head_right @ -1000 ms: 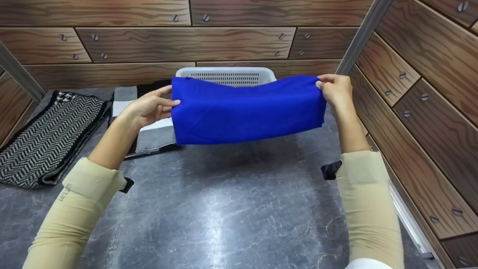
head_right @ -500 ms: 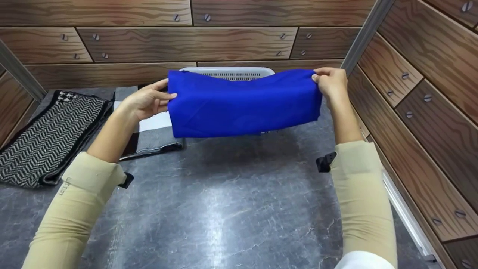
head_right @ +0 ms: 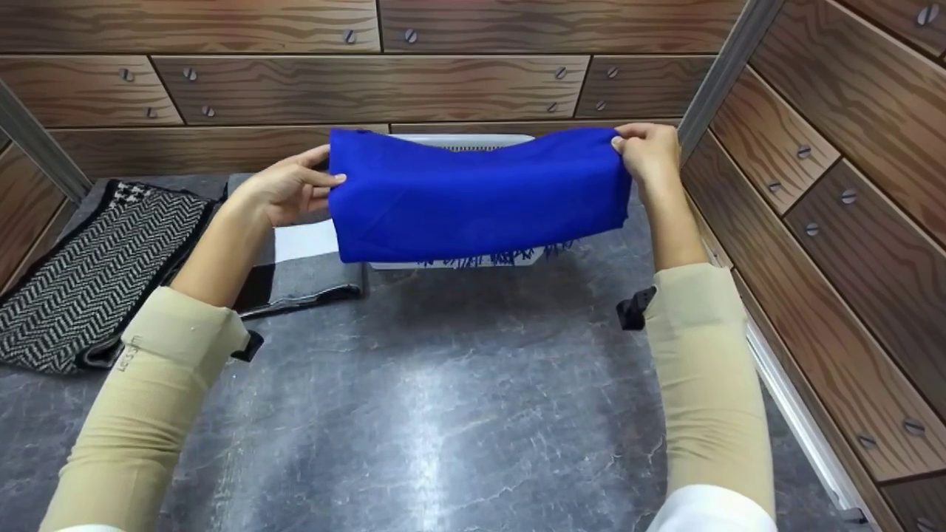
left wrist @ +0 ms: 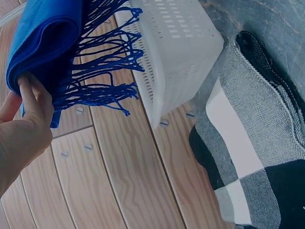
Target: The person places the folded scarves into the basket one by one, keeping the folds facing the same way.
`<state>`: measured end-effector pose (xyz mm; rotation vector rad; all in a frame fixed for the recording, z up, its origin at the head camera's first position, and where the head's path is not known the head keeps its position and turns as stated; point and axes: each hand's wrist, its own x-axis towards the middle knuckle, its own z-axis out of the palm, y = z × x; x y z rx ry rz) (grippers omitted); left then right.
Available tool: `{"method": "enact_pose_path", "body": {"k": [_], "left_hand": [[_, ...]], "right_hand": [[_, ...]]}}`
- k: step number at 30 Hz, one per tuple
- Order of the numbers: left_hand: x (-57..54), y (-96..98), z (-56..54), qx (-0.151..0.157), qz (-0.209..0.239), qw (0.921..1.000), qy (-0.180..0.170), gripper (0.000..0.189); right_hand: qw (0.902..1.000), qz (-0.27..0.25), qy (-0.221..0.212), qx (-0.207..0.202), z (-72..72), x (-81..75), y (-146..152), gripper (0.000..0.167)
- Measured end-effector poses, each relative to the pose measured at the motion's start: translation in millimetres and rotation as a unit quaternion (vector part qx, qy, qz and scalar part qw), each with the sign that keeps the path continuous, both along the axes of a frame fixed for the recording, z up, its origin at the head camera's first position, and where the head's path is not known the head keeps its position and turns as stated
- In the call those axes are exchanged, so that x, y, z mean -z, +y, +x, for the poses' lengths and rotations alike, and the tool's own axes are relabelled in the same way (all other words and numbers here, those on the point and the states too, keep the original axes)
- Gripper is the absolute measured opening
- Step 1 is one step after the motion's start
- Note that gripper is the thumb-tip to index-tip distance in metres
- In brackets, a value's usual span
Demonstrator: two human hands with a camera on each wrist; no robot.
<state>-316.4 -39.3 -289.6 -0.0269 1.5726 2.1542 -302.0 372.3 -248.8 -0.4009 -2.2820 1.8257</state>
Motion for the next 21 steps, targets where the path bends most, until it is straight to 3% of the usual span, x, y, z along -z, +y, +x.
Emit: {"method": "enact_pose_path", "body": {"k": [6, 15, 21], "left_hand": [[-2.4, -1.7, -7.4, -0.010, 0.011, 0.9999, -0.003, 0.066], [-2.9, -3.5, -18.8, -0.020, -0.001, 0.9998, 0.004, 0.067], [-0.5, -3.4, -23.4, -0.023, -0.009, 0.9997, 0.003, 0.067]], "right_hand": [[0.9992, -0.038, 0.002, 0.013, -10.4, -3.8, -4, 0.027], [0.9996, 0.005, -0.009, 0.025, -22.6, -8.5, -7, 0.023], [0.9978, 0.063, 0.001, 0.022, -28.1, -4.8, -6, 0.026]]}}
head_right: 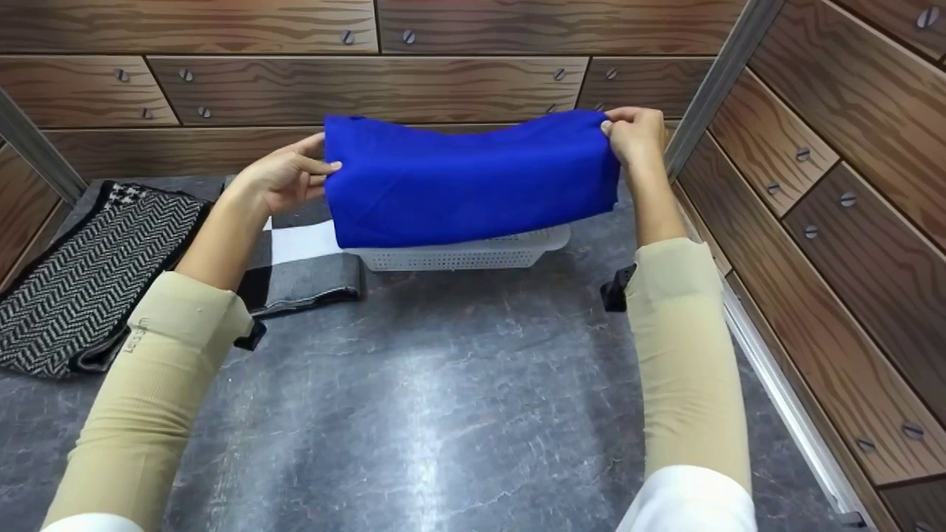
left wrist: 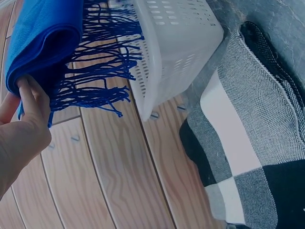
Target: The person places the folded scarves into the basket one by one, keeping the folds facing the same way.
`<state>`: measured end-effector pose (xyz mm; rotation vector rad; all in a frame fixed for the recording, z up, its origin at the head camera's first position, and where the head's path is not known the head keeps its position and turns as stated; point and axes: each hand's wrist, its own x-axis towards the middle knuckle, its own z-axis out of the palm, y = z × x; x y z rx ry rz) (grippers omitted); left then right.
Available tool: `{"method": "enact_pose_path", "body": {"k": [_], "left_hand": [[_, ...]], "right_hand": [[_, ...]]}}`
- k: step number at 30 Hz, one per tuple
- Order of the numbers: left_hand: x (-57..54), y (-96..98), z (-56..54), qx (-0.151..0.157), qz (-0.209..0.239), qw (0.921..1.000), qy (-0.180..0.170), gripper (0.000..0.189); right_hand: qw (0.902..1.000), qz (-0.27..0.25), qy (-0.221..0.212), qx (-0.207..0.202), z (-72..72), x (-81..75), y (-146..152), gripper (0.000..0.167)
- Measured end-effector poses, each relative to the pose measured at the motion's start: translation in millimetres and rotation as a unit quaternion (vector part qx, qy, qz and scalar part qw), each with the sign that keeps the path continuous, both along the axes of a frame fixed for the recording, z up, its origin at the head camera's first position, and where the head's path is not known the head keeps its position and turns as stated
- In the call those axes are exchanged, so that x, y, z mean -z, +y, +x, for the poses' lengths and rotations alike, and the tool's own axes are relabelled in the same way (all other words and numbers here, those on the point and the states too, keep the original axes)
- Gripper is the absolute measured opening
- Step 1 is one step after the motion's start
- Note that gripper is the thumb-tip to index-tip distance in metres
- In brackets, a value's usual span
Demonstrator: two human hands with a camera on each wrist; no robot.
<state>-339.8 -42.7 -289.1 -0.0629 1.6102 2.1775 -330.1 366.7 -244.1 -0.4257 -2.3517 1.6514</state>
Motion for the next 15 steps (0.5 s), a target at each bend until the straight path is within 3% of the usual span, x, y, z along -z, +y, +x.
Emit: {"method": "enact_pose_path", "body": {"k": [5, 9, 15], "left_hand": [[2.2, 0.4, -2.0, 0.002, 0.002, 1.0000, -0.001, 0.066], [4.2, 0.1, -2.6, 0.002, 0.002, 1.0000, -0.003, 0.066], [6.7, -1.4, -3.1, -0.003, 0.002, 1.0000, -0.008, 0.066]], "right_hand": [[0.9982, 0.059, -0.007, -0.008, -1.8, 4.1, 2, 0.024], [0.9969, 0.078, -0.012, -0.008, -2.5, 7.0, 2, 0.019], [0.9982, 0.058, -0.013, -0.005, -2.9, 11.1, -2, 0.013]]}}
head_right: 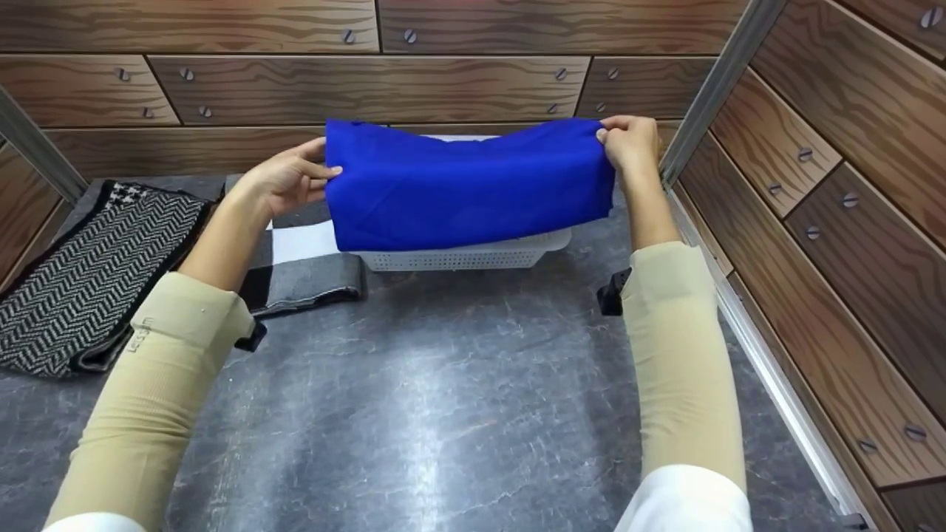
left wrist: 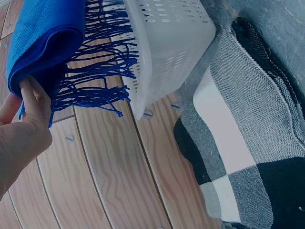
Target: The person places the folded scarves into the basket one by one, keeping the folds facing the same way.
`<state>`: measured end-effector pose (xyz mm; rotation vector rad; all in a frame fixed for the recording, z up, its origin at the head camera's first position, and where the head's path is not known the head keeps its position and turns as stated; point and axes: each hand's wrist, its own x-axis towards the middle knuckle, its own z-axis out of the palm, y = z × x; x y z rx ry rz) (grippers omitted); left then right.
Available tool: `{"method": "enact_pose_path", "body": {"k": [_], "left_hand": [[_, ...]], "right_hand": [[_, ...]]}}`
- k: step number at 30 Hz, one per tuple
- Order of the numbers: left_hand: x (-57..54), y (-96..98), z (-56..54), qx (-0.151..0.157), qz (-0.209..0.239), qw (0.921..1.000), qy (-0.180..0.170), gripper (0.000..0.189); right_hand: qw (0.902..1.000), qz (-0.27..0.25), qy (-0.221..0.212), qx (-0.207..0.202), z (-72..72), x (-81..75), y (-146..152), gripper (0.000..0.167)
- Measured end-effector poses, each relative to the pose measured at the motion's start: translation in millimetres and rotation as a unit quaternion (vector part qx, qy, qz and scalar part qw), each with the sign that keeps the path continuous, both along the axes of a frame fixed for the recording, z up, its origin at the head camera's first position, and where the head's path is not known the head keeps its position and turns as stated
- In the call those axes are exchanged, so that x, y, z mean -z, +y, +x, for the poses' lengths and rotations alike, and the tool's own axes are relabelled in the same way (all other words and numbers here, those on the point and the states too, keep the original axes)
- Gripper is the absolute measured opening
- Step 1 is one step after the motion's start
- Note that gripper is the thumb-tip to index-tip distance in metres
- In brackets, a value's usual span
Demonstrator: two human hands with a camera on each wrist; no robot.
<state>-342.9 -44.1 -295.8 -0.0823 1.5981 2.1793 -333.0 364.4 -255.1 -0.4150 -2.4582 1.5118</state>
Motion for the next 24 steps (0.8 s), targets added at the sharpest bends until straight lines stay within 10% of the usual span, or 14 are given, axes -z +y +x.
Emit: {"method": "enact_pose_path", "body": {"k": [24], "left_hand": [[11.1, -3.1, -2.1, -0.002, -0.004, 1.0000, 0.001, 0.068]], "right_hand": [[0.9981, -0.061, 0.002, 0.003, -0.9, 14.2, -7, 0.013]]}}
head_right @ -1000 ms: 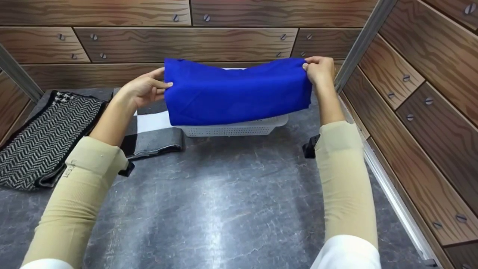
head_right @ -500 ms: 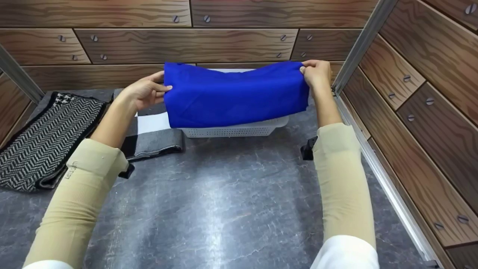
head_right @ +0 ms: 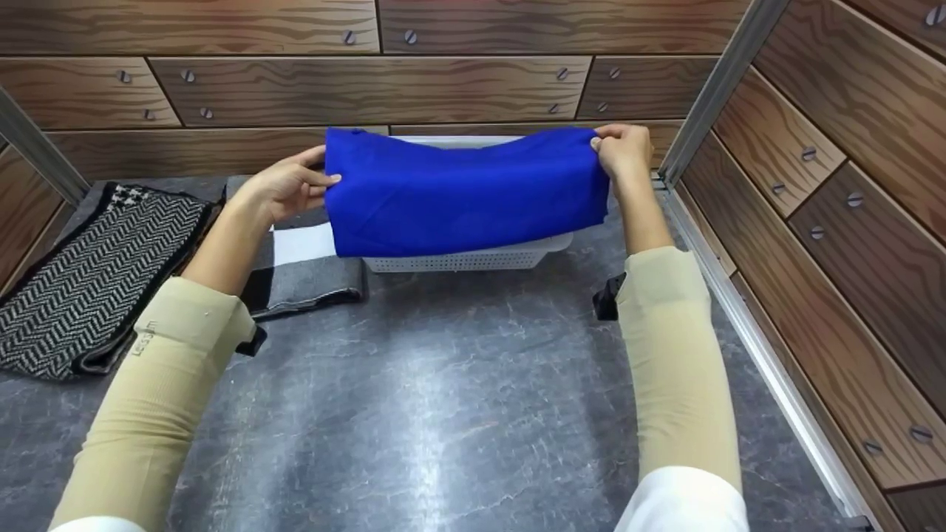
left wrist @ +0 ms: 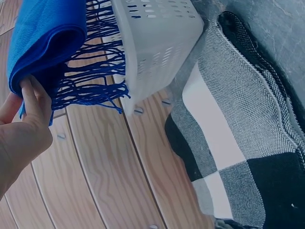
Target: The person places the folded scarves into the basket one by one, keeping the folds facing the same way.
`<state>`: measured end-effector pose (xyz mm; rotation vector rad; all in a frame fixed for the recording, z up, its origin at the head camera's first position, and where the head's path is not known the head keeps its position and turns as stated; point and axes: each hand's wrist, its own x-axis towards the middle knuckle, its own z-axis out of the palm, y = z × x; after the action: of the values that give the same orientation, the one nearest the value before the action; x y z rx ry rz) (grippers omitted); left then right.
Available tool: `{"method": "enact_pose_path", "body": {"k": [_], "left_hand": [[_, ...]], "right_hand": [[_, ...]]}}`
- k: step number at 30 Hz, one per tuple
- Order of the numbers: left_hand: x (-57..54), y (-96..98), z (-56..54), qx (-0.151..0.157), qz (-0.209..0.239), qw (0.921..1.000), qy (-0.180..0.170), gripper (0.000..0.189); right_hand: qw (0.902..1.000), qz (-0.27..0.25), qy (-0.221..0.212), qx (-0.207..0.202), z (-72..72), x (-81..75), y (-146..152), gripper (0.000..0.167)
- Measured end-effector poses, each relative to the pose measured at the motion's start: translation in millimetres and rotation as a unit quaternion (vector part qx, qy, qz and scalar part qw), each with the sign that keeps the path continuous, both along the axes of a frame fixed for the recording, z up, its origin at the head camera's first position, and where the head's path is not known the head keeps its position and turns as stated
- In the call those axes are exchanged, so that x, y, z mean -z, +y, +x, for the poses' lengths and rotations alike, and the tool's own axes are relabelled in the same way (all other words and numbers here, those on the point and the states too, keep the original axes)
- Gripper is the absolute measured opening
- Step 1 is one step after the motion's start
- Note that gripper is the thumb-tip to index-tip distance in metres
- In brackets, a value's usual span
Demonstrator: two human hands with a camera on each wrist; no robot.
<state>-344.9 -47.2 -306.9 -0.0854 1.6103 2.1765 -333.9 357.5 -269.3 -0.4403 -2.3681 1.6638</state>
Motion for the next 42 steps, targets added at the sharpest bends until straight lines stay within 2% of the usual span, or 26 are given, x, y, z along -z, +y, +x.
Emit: {"method": "enact_pose_path", "body": {"k": [7, 18, 28, 36, 42], "left_hand": [[6.9, -0.2, -4.1, 0.003, -0.013, 0.9999, 0.002, 0.069], [13.1, -1.4, -7.6, 0.004, -0.018, 0.9998, 0.005, 0.066], [24.2, 0.5, -12.1, 0.002, -0.018, 0.9998, -0.010, 0.064], [33.1, 1.1, -17.5, -0.011, -0.032, 0.9992, -0.021, 0.068], [41.0, 0.3, -20.9, -0.008, -0.027, 0.9988, -0.039, 0.070]], "right_hand": [[0.9995, 0.027, -0.014, 0.001, -2.6, 6.9, -1, 0.022], [0.9991, 0.039, -0.014, 0.000, -6.2, 14.8, -2, 0.020], [0.9988, 0.037, -0.033, 0.003, -8.2, 24.2, -3, 0.026], [0.9979, 0.054, -0.026, 0.024, -15.3, 34.9, -6, 0.032], [0.9977, 0.055, -0.027, 0.027, -18.5, 43.3, -8, 0.031]]}}
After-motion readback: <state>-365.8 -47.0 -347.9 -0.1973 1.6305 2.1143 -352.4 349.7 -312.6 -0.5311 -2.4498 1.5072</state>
